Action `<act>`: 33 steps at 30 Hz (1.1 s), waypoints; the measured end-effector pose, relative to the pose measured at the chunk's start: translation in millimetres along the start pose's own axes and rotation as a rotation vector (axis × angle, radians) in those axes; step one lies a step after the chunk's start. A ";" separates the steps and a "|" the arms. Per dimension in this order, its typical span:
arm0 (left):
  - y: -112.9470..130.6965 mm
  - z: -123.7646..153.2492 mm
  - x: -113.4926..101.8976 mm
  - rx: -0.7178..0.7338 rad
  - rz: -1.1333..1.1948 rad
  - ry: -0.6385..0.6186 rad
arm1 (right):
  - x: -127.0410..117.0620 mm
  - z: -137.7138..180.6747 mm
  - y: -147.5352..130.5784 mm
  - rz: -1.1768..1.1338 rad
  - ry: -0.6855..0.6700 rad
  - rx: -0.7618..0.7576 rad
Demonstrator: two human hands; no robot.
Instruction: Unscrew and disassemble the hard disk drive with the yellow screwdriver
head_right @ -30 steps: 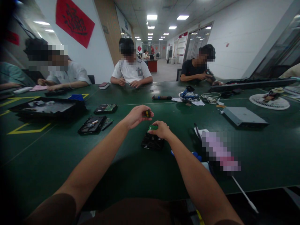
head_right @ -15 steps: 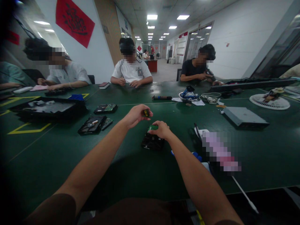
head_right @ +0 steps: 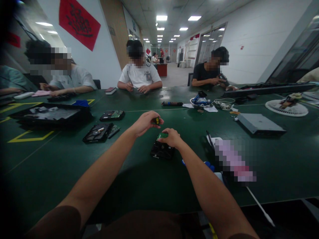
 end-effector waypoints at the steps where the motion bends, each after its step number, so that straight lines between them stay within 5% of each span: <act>1: 1.2 -0.5 0.0 0.017 -0.024 -0.002 | 0.2 -0.1 -0.1 0.001 -0.001 0.000; 6: 10.6 -2.2 -6.2 0.102 -0.168 0.022 | 1.2 -0.7 -0.4 0.012 -0.006 -0.005; 14: 0.2 -1.2 -6.9 0.004 0.039 0.022 | 1.3 -0.9 -0.1 0.007 -0.010 -0.009; 33: 10.1 -1.7 -10.8 0.076 -0.109 0.058 | -0.1 0.6 -1.9 0.005 -0.014 -0.005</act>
Point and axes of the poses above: each hand's wrist, its own z-axis away from the middle knuckle, its own x-axis out of the palm, y = z × x, the point moved 10 cm from there along -z, towards the middle knuckle, and after that the axes turned 10 degrees about z, right-handed, at the moved point
